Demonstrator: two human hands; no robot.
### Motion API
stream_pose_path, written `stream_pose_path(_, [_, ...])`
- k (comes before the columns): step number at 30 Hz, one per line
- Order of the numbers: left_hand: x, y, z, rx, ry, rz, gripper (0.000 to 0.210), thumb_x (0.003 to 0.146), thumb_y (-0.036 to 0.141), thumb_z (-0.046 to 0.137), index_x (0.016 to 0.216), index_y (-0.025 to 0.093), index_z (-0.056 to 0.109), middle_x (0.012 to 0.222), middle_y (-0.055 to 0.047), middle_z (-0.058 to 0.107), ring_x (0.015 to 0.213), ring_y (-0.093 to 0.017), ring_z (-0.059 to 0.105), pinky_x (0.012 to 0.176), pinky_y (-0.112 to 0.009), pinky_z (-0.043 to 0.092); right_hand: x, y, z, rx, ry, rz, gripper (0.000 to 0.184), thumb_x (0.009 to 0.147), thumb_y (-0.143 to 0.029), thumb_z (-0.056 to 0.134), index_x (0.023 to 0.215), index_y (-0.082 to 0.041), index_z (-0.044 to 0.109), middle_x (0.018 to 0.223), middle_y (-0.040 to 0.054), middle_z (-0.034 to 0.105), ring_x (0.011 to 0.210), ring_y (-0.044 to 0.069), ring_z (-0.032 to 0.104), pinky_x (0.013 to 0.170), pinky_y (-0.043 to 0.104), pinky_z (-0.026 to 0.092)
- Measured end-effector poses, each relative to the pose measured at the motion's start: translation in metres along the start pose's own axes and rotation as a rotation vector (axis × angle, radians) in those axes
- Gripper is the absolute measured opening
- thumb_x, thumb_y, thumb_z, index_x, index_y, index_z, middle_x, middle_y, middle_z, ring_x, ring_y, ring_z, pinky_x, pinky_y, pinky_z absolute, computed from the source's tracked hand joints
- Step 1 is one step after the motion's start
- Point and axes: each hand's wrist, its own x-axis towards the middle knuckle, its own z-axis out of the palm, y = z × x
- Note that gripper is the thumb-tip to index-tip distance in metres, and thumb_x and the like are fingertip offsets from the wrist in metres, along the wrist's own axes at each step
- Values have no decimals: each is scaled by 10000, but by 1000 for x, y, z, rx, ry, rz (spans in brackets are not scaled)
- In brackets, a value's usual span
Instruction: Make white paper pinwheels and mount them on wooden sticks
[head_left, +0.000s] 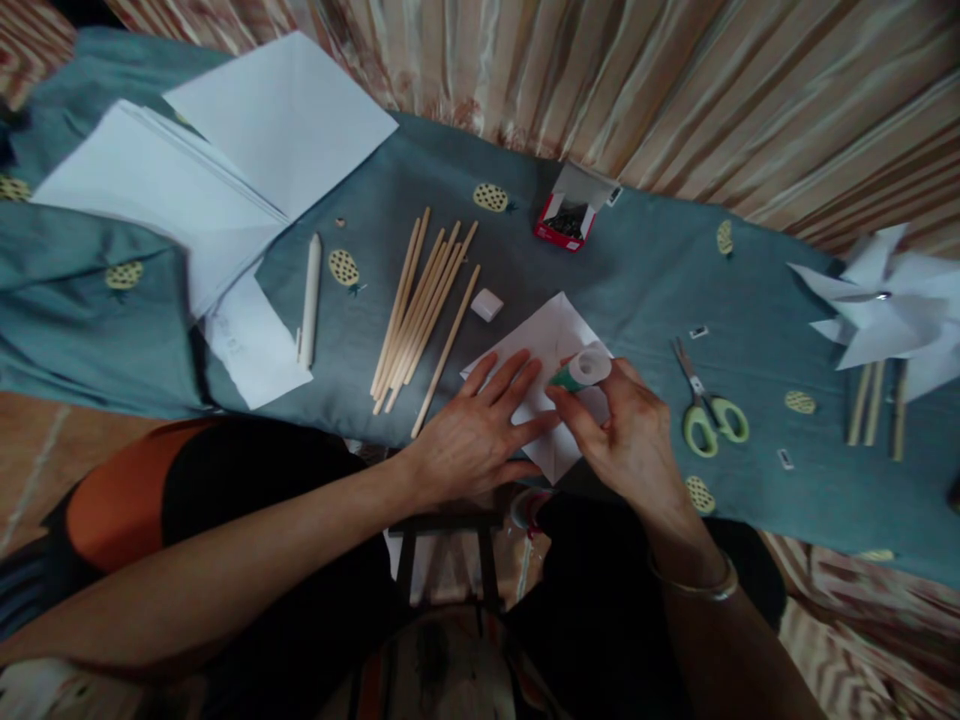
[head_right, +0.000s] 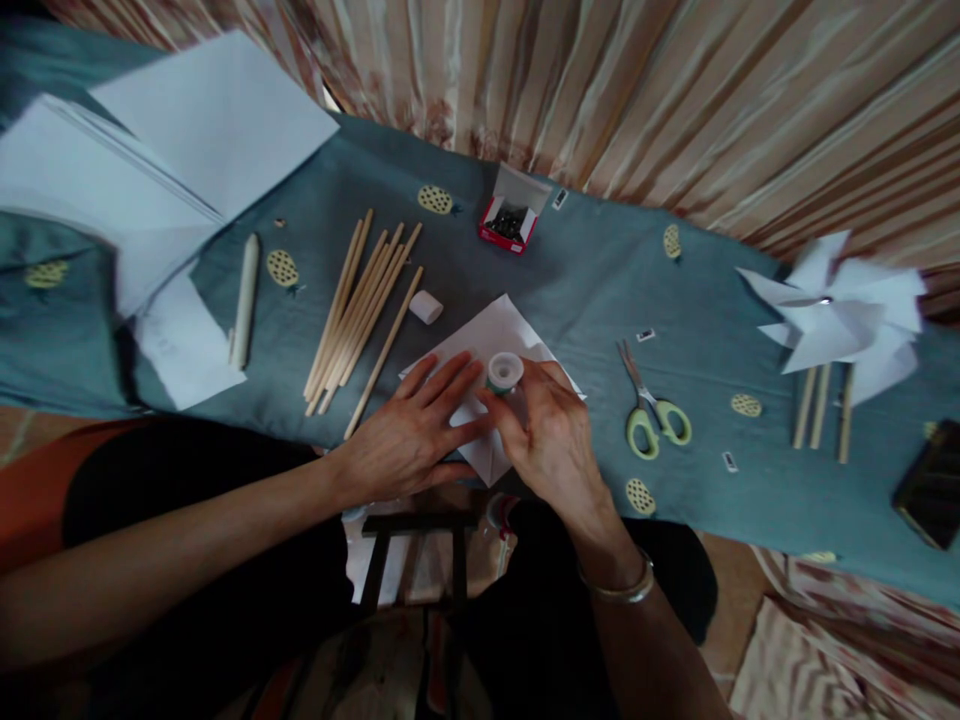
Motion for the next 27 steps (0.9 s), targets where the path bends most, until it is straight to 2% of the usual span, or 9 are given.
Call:
stream_pose_path(13, [-1,-1,2,17,24,7,627,844,584,593,1380,276,483,1586,-144,285,1469,-397,211,1139,-634,251,-4,5,-2,2,18,-28,219,915,-353,588,1041,-180,635,949,90,692,919,255,677,792,393,561])
stream_pose_path(27, [0,-1,2,7,27,-2,619,825,573,630,1360,284,515,1586,-139,287,1463,-398,227,1141,-627,242,-6,8,-6,23,21,8,205,910,-336,602,1036,-179,638,947,87,678,910,247,677,811,395,569])
